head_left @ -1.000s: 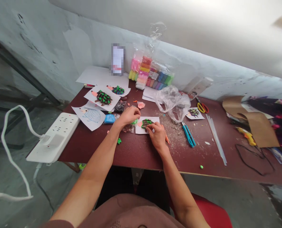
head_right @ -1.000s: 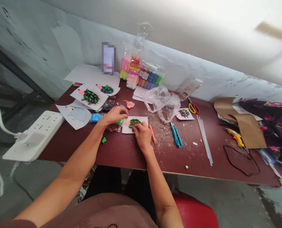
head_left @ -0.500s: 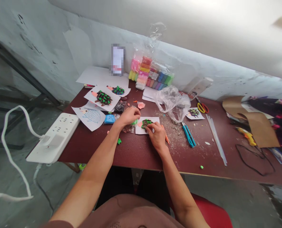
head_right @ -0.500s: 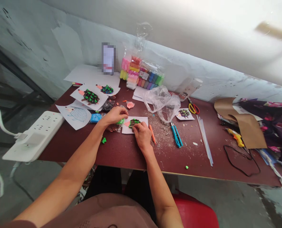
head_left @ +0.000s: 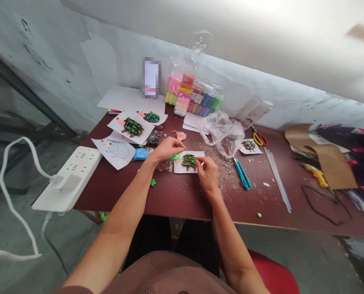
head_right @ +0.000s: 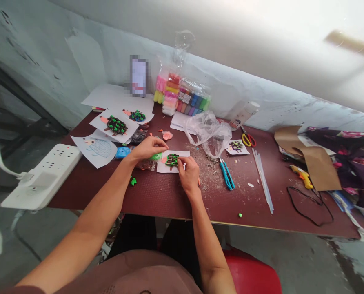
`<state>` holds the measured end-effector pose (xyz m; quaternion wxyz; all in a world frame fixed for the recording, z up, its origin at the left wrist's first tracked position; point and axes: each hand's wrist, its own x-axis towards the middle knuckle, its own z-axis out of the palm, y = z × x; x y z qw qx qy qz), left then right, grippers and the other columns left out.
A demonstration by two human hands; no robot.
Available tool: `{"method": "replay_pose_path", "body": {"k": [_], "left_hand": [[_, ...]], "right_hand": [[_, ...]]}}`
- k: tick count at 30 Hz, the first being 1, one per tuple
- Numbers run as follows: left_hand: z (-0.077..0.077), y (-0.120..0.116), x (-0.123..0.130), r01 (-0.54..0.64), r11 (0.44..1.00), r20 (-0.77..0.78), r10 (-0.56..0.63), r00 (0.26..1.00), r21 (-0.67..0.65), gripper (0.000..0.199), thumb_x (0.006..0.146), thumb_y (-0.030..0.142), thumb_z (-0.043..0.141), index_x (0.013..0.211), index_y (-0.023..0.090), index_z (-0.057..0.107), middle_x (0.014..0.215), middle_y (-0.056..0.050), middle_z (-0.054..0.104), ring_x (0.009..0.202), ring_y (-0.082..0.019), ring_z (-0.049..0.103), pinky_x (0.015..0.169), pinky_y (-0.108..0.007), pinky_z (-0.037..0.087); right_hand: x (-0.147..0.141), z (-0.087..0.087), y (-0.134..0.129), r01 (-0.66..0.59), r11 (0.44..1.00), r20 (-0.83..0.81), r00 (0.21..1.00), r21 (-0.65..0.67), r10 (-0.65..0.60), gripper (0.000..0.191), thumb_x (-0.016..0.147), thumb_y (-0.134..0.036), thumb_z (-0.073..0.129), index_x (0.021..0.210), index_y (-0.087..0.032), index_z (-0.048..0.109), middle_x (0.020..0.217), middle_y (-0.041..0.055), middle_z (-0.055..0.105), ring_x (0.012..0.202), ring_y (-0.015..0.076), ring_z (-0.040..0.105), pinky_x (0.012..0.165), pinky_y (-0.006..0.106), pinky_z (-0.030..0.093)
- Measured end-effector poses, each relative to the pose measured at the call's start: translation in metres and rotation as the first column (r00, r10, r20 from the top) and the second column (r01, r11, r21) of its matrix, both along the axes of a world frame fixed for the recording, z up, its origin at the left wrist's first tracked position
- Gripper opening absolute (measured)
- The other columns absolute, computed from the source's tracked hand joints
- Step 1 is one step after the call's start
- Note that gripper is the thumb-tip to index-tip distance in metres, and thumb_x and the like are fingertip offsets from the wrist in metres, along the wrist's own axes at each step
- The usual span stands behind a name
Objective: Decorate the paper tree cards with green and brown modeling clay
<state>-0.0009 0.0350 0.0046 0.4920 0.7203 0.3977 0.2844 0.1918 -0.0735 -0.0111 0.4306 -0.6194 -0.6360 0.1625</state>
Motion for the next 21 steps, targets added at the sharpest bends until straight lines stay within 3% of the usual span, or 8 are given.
{"method": "replay_pose_path", "body": {"k": [5, 8, 15, 18, 21], "left_hand": [[0.002, -0.006, 0.007, 0.103, 0.990, 0.239, -0.076, 0.968, -0.100, 0.023, 0.075, 0.032, 0.073, 0.086, 0.013, 0.071, 0.081, -0.005, 0.071, 0.074, -0.015, 0.064, 0.070, -0.026, 0.049], [-0.001, -0.009, 0.013, 0.157, 0.977, 0.326, -0.104, 0.940, -0.143, 0.027, 0.073, 0.036, 0.077, 0.082, 0.014, 0.064, 0.077, -0.003, 0.068, 0.072, -0.014, 0.063, 0.066, -0.024, 0.048], [0.003, -0.010, 0.010, 0.181, 0.961, 0.323, -0.107, 0.940, -0.208, 0.035, 0.079, 0.042, 0.075, 0.097, 0.014, 0.066, 0.080, -0.006, 0.074, 0.071, -0.015, 0.066, 0.063, -0.025, 0.048], [0.005, -0.006, 0.004, 0.057, 0.975, 0.290, 0.007, 0.957, -0.214, 0.028, 0.082, 0.037, 0.071, 0.097, 0.014, 0.065, 0.082, -0.009, 0.076, 0.079, -0.018, 0.070, 0.071, -0.028, 0.051], [0.003, -0.002, -0.001, -0.020, 0.981, 0.235, 0.066, 0.970, -0.194, 0.024, 0.082, 0.034, 0.070, 0.093, 0.013, 0.066, 0.081, -0.009, 0.076, 0.081, -0.019, 0.071, 0.075, -0.030, 0.052]], "right_hand": [[-0.007, 0.011, 0.008, -0.049, 0.998, -0.252, 0.967, -0.039, 0.037, 0.022, 0.085, -0.037, 0.069, 0.098, -0.020, 0.076, 0.082, 0.0014, 0.067, 0.060, 0.0118, 0.050, 0.060, 0.027, 0.043], [-0.014, 0.014, 0.013, -0.091, 0.994, -0.314, 0.947, -0.061, 0.068, 0.026, 0.082, -0.040, 0.073, 0.099, -0.021, 0.077, 0.082, 0.0009, 0.067, 0.059, 0.0110, 0.050, 0.056, 0.026, 0.042], [-0.005, 0.022, 0.019, -0.039, 0.997, -0.277, 0.961, -0.063, 0.020, 0.030, 0.086, -0.049, 0.065, 0.084, -0.019, 0.070, 0.075, 0.0013, 0.065, 0.063, 0.0134, 0.052, 0.059, 0.027, 0.042], [0.008, 0.026, 0.021, 0.092, 0.995, -0.193, 0.976, -0.035, -0.097, 0.037, 0.091, -0.052, 0.052, 0.073, -0.020, 0.059, 0.069, 0.0004, 0.059, 0.066, 0.0144, 0.051, 0.063, 0.027, 0.040], [0.018, 0.025, 0.021, 0.141, 0.988, -0.075, 0.987, -0.056, -0.145, 0.045, 0.093, -0.056, 0.047, 0.063, -0.022, 0.048, 0.057, -0.0035, 0.045, 0.058, 0.0125, 0.040, 0.057, 0.027, 0.032]]}}
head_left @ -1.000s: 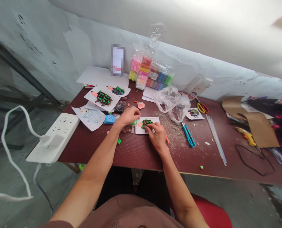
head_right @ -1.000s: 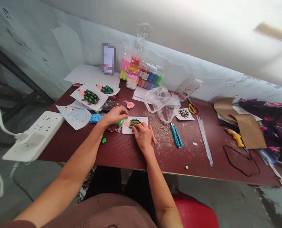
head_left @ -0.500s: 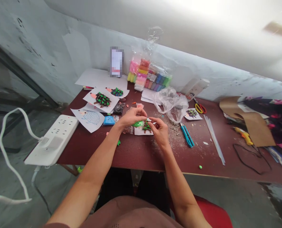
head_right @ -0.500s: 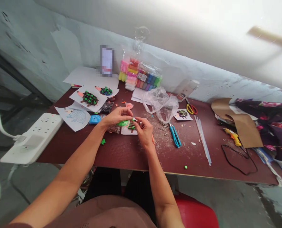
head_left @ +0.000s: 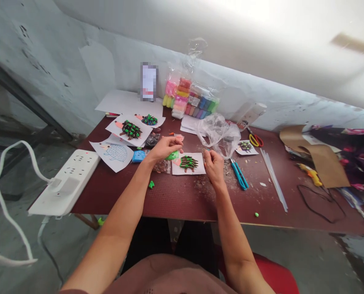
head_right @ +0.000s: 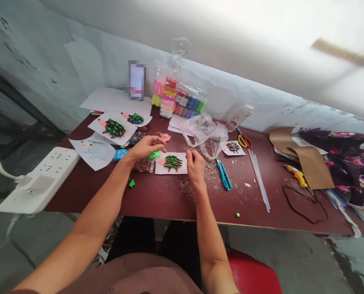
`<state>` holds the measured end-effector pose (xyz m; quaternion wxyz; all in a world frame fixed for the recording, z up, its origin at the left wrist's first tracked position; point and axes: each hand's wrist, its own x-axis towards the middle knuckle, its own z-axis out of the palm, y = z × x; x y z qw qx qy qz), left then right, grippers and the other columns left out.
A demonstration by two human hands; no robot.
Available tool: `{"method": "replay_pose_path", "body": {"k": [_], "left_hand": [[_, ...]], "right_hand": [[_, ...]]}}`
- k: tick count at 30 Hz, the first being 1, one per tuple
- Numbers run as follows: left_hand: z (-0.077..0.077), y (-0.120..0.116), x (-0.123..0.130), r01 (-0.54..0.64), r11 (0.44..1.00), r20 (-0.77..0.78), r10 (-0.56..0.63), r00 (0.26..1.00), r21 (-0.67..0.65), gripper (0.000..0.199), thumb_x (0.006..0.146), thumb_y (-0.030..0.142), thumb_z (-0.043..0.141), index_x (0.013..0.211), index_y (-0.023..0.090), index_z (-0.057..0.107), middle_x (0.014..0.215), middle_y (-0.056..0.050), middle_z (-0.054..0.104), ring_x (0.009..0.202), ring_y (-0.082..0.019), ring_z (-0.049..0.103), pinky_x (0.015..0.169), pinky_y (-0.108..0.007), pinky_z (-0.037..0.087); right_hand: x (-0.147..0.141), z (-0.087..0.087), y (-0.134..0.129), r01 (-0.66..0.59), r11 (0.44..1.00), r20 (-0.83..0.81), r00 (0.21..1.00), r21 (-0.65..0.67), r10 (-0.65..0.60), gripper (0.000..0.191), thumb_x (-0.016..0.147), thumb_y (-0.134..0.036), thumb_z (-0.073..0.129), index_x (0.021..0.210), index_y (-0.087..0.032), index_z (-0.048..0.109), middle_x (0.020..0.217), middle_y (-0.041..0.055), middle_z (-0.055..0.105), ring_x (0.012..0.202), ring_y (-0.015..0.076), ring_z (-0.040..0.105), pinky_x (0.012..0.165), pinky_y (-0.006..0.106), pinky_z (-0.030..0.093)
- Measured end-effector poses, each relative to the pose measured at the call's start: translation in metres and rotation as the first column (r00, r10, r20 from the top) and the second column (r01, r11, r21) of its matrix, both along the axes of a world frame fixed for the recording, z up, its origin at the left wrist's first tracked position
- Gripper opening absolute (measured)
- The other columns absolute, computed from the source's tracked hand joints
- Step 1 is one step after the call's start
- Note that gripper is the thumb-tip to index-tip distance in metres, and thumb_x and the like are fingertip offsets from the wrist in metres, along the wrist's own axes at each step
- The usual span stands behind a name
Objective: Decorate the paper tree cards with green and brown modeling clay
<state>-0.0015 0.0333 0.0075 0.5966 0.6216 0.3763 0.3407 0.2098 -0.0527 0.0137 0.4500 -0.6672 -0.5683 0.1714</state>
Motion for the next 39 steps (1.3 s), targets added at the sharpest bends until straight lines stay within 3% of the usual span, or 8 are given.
{"method": "replay_pose_path", "body": {"k": [3, 8, 12, 18, 24, 30, 35, 39], "left_hand": [[-0.004, 0.003, -0.001, 0.019, 1.000, -0.067, -0.017, 0.998, 0.019, 0.024, 0.083, 0.034, 0.068, 0.093, 0.012, 0.067, 0.082, -0.010, 0.077, 0.078, -0.019, 0.070, 0.073, -0.031, 0.052], [-0.009, 0.006, -0.001, 0.023, 0.999, -0.120, -0.017, 0.993, 0.046, 0.020, 0.082, 0.030, 0.066, 0.092, 0.012, 0.068, 0.085, -0.010, 0.077, 0.082, -0.019, 0.070, 0.077, -0.031, 0.052], [-0.014, 0.009, 0.000, 0.015, 0.998, -0.157, -0.004, 0.988, 0.069, 0.019, 0.079, 0.030, 0.066, 0.088, 0.013, 0.069, 0.087, -0.008, 0.076, 0.080, -0.017, 0.068, 0.073, -0.029, 0.050], [-0.014, 0.010, -0.001, 0.018, 0.996, -0.216, 0.003, 0.976, 0.093, 0.018, 0.080, 0.028, 0.065, 0.089, 0.014, 0.071, 0.089, -0.007, 0.075, 0.080, -0.016, 0.067, 0.076, -0.029, 0.051], [-0.015, 0.010, -0.003, 0.020, 0.994, -0.247, 0.006, 0.969, 0.103, 0.023, 0.080, 0.031, 0.066, 0.092, 0.013, 0.072, 0.093, -0.008, 0.074, 0.082, -0.018, 0.066, 0.076, -0.029, 0.050], [-0.020, 0.012, -0.004, 0.000, 0.993, -0.245, 0.030, 0.969, 0.120, 0.027, 0.080, 0.033, 0.066, 0.095, 0.012, 0.072, 0.100, -0.010, 0.074, 0.090, -0.020, 0.067, 0.082, -0.031, 0.051], [-0.022, 0.013, -0.004, 0.007, 0.991, -0.268, 0.030, 0.963, 0.136, 0.024, 0.080, 0.031, 0.065, 0.093, 0.013, 0.073, 0.102, -0.011, 0.075, 0.094, -0.021, 0.068, 0.086, -0.032, 0.052], [-0.024, 0.014, -0.004, 0.006, 0.991, -0.262, 0.028, 0.965, 0.130, 0.024, 0.079, 0.031, 0.065, 0.093, 0.013, 0.073, 0.101, -0.011, 0.075, 0.092, -0.021, 0.068, 0.087, -0.034, 0.052]], "right_hand": [[0.002, -0.006, 0.000, -0.012, 1.000, 0.046, 0.999, -0.026, 0.013, 0.047, 0.092, -0.056, 0.046, 0.059, -0.022, 0.044, 0.054, -0.0042, 0.041, 0.056, 0.0120, 0.037, 0.055, 0.026, 0.029], [0.002, -0.023, 0.006, -0.047, 0.998, -0.078, 0.996, -0.041, 0.044, 0.028, 0.082, -0.044, 0.056, 0.081, -0.018, 0.067, 0.075, 0.0032, 0.066, 0.062, 0.0145, 0.049, 0.063, 0.027, 0.040], [0.002, -0.033, 0.008, -0.040, 0.996, -0.112, 0.993, -0.076, 0.031, 0.030, 0.078, -0.038, 0.059, 0.092, -0.016, 0.074, 0.078, 0.0040, 0.069, 0.059, 0.0143, 0.049, 0.063, 0.028, 0.042], [-0.001, -0.031, 0.002, 0.033, 0.999, 0.017, 0.999, 0.033, -0.034, 0.029, 0.087, -0.044, 0.057, 0.082, -0.018, 0.069, 0.075, 0.0035, 0.068, 0.061, 0.0147, 0.052, 0.065, 0.028, 0.043], [-0.002, -0.033, 0.003, 0.025, 0.999, 0.020, 0.999, 0.036, -0.026, 0.027, 0.086, -0.035, 0.057, 0.097, -0.017, 0.074, 0.085, 0.0063, 0.074, 0.061, 0.0152, 0.055, 0.066, 0.029, 0.046], [0.000, -0.034, 0.002, -0.029, 0.998, 0.067, 0.997, 0.060, 0.025, 0.028, 0.090, -0.030, 0.053, 0.099, -0.019, 0.078, 0.096, 0.0099, 0.076, 0.077, 0.0193, 0.063, 0.072, 0.032, 0.049], [0.002, -0.036, 0.001, 0.004, 1.000, 0.065, 0.998, 0.004, -0.004, 0.025, 0.085, -0.030, 0.061, 0.099, -0.017, 0.077, 0.090, 0.0069, 0.074, 0.062, 0.0148, 0.054, 0.067, 0.030, 0.047], [0.002, -0.036, 0.000, -0.005, 1.000, 0.106, 0.994, 0.007, 0.004, 0.022, 0.086, -0.030, 0.060, 0.093, -0.018, 0.076, 0.087, 0.0058, 0.073, 0.062, 0.0147, 0.053, 0.068, 0.030, 0.046]]}}
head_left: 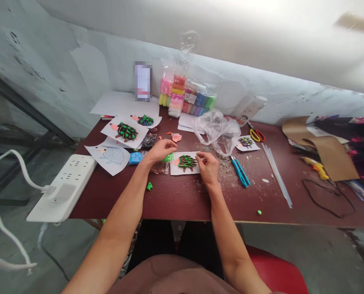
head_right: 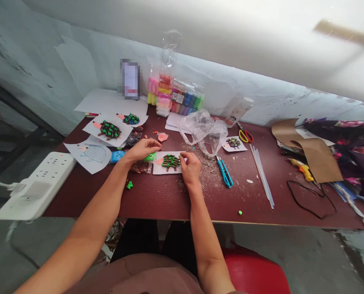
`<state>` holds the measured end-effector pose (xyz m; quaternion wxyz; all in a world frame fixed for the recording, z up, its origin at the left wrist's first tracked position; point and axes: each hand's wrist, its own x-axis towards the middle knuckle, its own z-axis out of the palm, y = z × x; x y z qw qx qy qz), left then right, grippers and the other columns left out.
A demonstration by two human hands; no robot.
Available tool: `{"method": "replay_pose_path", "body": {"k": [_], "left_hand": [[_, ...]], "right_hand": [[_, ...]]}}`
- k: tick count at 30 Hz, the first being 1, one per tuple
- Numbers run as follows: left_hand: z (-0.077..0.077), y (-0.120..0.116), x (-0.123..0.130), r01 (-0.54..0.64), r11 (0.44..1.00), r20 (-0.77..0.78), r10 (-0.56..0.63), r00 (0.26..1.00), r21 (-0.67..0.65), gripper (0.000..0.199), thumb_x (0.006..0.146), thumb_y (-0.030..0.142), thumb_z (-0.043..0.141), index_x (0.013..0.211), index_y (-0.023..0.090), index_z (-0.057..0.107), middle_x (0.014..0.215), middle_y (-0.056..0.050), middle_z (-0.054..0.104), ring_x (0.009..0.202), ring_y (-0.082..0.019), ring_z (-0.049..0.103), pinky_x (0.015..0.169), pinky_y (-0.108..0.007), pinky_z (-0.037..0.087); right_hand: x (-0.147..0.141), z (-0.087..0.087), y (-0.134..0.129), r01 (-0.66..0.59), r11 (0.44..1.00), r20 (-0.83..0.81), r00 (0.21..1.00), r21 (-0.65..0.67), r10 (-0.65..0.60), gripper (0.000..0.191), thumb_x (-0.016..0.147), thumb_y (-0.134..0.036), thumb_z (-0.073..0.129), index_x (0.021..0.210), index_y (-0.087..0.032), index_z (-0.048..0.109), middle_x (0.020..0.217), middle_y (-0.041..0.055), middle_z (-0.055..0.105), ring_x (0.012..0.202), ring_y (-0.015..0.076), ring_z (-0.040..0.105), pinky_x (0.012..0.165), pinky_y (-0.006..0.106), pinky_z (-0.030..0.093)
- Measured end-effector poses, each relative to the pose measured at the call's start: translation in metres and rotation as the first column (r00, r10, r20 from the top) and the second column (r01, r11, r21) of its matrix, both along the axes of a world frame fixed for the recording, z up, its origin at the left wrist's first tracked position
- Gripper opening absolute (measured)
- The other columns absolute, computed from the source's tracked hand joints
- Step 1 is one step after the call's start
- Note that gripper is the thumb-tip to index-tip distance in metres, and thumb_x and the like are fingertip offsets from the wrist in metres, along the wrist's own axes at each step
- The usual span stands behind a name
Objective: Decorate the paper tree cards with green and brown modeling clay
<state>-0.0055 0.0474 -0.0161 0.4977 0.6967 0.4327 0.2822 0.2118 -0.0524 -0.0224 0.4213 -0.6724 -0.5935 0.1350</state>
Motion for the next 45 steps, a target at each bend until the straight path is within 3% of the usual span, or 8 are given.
{"method": "replay_pose_path", "body": {"k": [9, 13, 19, 29, 45], "left_hand": [[0.001, 0.000, -0.001, -0.001, 1.000, -0.006, 0.001, 1.000, 0.003, 0.025, 0.079, 0.031, 0.065, 0.093, 0.012, 0.073, 0.100, -0.011, 0.075, 0.092, -0.021, 0.068, 0.085, -0.033, 0.052], [0.003, -0.001, -0.001, 0.014, 1.000, -0.016, -0.013, 1.000, 0.013, 0.024, 0.080, 0.030, 0.063, 0.093, 0.012, 0.073, 0.101, -0.011, 0.075, 0.091, -0.021, 0.068, 0.085, -0.033, 0.052], [0.003, 0.000, -0.001, 0.016, 0.999, -0.013, -0.016, 1.000, 0.030, 0.022, 0.080, 0.030, 0.064, 0.091, 0.013, 0.073, 0.099, -0.010, 0.075, 0.090, -0.020, 0.067, 0.084, -0.031, 0.051], [0.004, -0.001, -0.002, 0.029, 0.999, -0.043, -0.028, 0.999, 0.026, 0.026, 0.081, 0.032, 0.062, 0.094, 0.012, 0.073, 0.102, -0.010, 0.075, 0.094, -0.022, 0.068, 0.085, -0.033, 0.051], [0.004, 0.000, -0.002, 0.027, 0.999, -0.069, -0.025, 0.997, 0.033, 0.025, 0.081, 0.029, 0.062, 0.095, 0.012, 0.073, 0.101, -0.010, 0.075, 0.091, -0.022, 0.068, 0.084, -0.033, 0.051]], "right_hand": [[-0.002, 0.002, 0.000, -0.038, 0.999, 0.092, 0.995, -0.011, 0.039, 0.027, 0.090, -0.027, 0.053, 0.100, -0.019, 0.077, 0.091, 0.0076, 0.072, 0.067, 0.0168, 0.058, 0.070, 0.030, 0.045], [-0.002, 0.002, -0.001, -0.017, 0.998, 0.116, 0.993, -0.052, 0.023, 0.020, 0.088, -0.028, 0.058, 0.093, -0.021, 0.076, 0.084, 0.0047, 0.072, 0.065, 0.0171, 0.058, 0.068, 0.029, 0.044], [-0.004, 0.006, -0.003, -0.003, 0.997, 0.200, 0.980, -0.077, 0.018, 0.016, 0.091, -0.028, 0.061, 0.090, -0.024, 0.077, 0.094, 0.0054, 0.071, 0.085, 0.0204, 0.064, 0.073, 0.030, 0.043], [-0.007, 0.010, -0.005, 0.041, 0.983, 0.255, 0.967, -0.177, 0.006, 0.015, 0.092, -0.027, 0.063, 0.093, -0.023, 0.077, 0.095, 0.0039, 0.071, 0.087, 0.0189, 0.065, 0.072, 0.028, 0.041], [-0.007, 0.009, -0.003, 0.027, 0.988, 0.253, 0.967, -0.153, 0.013, 0.018, 0.093, -0.029, 0.060, 0.091, -0.023, 0.077, 0.094, 0.0041, 0.071, 0.085, 0.0190, 0.065, 0.071, 0.029, 0.041]]}}
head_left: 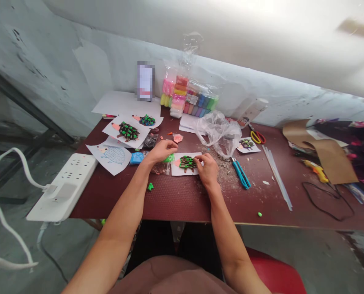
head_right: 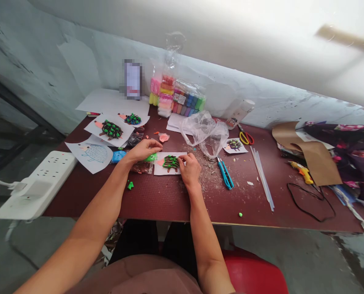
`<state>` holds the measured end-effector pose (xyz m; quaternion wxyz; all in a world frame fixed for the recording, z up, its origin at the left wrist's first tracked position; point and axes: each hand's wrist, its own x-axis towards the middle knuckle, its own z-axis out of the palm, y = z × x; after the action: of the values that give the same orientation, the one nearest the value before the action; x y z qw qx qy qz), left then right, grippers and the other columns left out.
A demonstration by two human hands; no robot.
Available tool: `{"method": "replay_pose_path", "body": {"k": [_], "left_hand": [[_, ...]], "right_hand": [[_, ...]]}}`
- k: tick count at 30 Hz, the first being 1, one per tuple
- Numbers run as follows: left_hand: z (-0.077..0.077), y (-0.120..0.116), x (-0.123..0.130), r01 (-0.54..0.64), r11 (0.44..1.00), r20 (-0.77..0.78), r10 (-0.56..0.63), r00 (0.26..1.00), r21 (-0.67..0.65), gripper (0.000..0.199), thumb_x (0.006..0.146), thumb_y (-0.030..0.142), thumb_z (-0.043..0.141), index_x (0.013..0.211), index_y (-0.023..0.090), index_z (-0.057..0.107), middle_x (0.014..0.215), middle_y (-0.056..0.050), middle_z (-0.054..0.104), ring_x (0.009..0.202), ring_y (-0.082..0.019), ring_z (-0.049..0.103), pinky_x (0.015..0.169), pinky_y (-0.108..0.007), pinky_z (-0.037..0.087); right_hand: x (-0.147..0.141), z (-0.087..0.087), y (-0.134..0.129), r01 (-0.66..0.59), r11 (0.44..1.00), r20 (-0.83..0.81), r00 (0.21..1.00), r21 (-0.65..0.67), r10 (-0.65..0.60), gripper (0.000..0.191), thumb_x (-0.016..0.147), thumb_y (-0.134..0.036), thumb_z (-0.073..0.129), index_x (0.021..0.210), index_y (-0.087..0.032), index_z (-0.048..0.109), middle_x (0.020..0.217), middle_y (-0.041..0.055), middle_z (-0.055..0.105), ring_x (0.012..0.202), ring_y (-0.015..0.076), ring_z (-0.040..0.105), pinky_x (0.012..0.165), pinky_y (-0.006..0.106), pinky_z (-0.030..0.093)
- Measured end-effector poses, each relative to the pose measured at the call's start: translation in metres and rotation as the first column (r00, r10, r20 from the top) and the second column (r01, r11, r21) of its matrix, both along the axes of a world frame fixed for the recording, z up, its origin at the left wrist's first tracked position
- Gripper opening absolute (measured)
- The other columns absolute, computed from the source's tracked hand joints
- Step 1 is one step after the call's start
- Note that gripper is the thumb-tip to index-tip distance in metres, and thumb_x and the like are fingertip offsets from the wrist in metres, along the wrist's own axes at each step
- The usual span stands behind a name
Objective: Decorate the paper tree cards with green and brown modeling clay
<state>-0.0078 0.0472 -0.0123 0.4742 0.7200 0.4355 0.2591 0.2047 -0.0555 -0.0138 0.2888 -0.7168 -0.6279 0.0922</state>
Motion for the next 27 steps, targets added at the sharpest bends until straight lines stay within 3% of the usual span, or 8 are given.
{"method": "replay_pose_path", "body": {"k": [27], "left_hand": [[-0.0029, 0.0006, 0.0001, 0.002, 1.000, 0.010, -0.002, 1.000, 0.011, 0.025, 0.080, 0.032, 0.062, 0.092, 0.014, 0.073, 0.100, -0.009, 0.077, 0.090, -0.021, 0.068, 0.079, -0.030, 0.051]], "right_hand": [[-0.0037, 0.0016, 0.0019, -0.036, 0.999, 0.051, 0.998, -0.015, 0.037, 0.024, 0.095, -0.027, 0.054, 0.096, -0.023, 0.078, 0.095, 0.0049, 0.070, 0.086, 0.0183, 0.064, 0.073, 0.027, 0.043]]}}
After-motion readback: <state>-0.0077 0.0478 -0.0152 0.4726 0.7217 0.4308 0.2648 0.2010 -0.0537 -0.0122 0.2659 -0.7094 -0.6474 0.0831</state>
